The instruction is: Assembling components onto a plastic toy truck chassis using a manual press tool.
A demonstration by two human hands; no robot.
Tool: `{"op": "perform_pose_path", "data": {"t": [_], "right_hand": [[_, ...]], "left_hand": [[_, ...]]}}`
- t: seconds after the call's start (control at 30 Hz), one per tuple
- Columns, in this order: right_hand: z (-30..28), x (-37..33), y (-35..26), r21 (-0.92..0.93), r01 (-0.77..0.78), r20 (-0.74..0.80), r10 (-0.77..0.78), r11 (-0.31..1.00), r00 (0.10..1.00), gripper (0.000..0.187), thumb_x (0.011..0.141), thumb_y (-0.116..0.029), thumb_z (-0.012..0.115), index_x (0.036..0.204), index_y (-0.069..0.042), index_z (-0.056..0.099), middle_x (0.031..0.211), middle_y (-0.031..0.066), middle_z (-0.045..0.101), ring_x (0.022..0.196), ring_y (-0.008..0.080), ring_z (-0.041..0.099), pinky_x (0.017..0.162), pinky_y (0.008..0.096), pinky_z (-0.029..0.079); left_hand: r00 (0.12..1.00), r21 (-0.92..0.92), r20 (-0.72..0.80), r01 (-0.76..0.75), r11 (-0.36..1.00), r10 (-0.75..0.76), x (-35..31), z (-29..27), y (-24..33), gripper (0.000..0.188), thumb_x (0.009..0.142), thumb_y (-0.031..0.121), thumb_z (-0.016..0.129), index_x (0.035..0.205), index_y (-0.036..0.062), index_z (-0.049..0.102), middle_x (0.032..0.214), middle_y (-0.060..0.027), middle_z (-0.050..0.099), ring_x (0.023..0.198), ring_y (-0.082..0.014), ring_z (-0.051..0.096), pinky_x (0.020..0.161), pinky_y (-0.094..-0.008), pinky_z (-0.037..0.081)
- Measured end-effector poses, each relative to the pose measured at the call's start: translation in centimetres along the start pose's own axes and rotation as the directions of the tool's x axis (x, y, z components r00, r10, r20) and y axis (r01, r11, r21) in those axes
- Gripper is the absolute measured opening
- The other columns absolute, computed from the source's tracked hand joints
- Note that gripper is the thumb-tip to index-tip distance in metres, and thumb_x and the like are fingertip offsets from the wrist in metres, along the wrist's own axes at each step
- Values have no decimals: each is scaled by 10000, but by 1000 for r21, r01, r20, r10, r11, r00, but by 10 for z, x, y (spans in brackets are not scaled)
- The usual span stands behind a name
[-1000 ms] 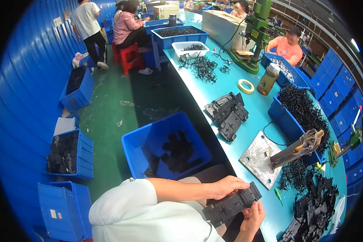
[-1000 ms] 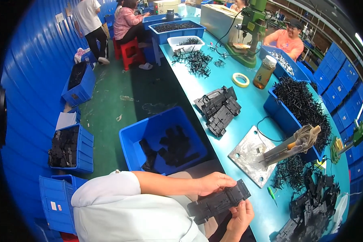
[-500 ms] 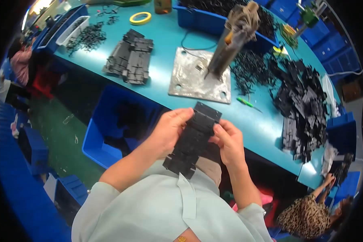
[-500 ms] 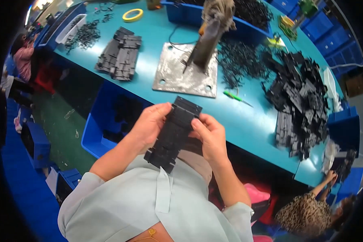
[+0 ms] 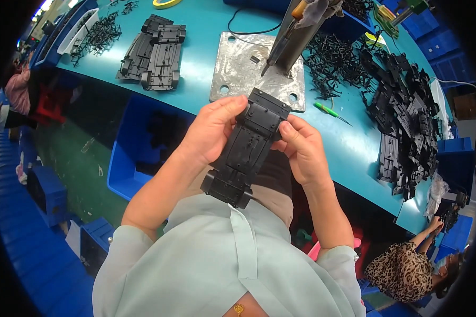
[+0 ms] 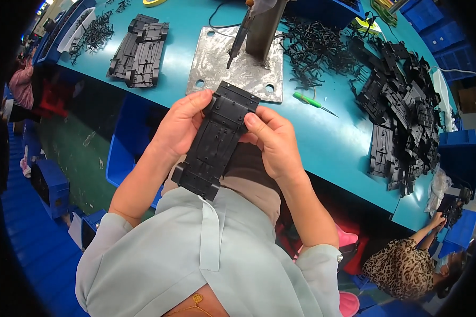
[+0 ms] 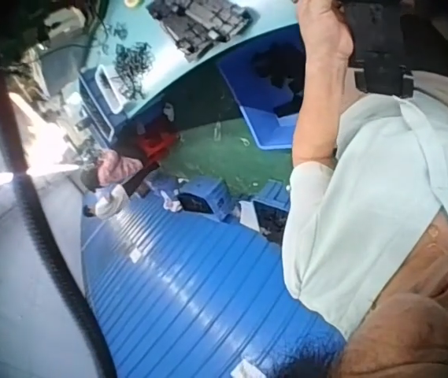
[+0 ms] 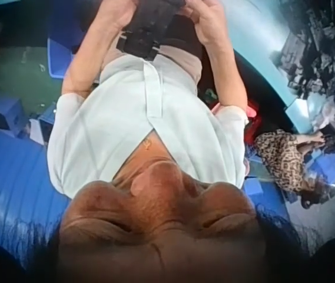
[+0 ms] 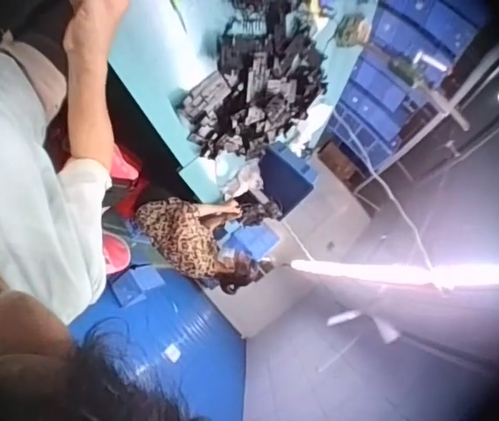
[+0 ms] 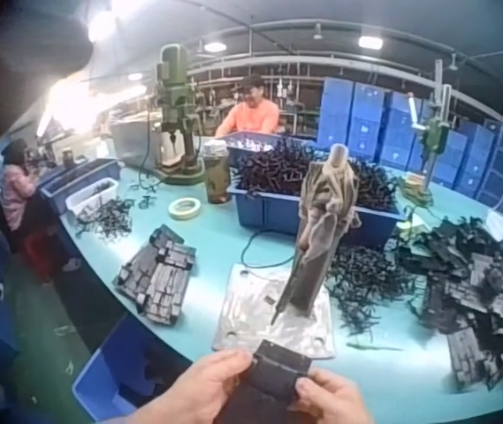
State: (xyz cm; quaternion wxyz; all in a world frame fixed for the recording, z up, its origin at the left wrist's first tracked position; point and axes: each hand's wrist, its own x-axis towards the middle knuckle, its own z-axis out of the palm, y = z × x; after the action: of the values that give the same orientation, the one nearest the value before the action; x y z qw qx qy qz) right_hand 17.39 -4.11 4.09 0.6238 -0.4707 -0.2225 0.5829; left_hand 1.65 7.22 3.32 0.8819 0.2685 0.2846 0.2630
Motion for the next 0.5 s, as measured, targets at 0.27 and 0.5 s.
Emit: {"op": "perform_pose_path", "data": {"t": [0.27,0.5], "right_hand": [[-2,21,-9,18,-2,63,1,1000,998,282,936,-211,567,1087,25,603,988,69,653,837,135,628,742,294,525],[1,27,-15,54,44,55,-47,998,997,278,933,-225,577,1049,26,608,957,75,652,803,137,632,709,281,540]], "left_hand": [[1000,112,0,-30,993,30,16,7,18,311,964,281,519,1038,-15,577,953,-112,656,824,-170,664,736,-329,579],[1000,157,-11,10,988,-8,21,12,26,311,944,303,554,1011,6,619,908,-63,668,777,-100,634,705,-245,529]]}}
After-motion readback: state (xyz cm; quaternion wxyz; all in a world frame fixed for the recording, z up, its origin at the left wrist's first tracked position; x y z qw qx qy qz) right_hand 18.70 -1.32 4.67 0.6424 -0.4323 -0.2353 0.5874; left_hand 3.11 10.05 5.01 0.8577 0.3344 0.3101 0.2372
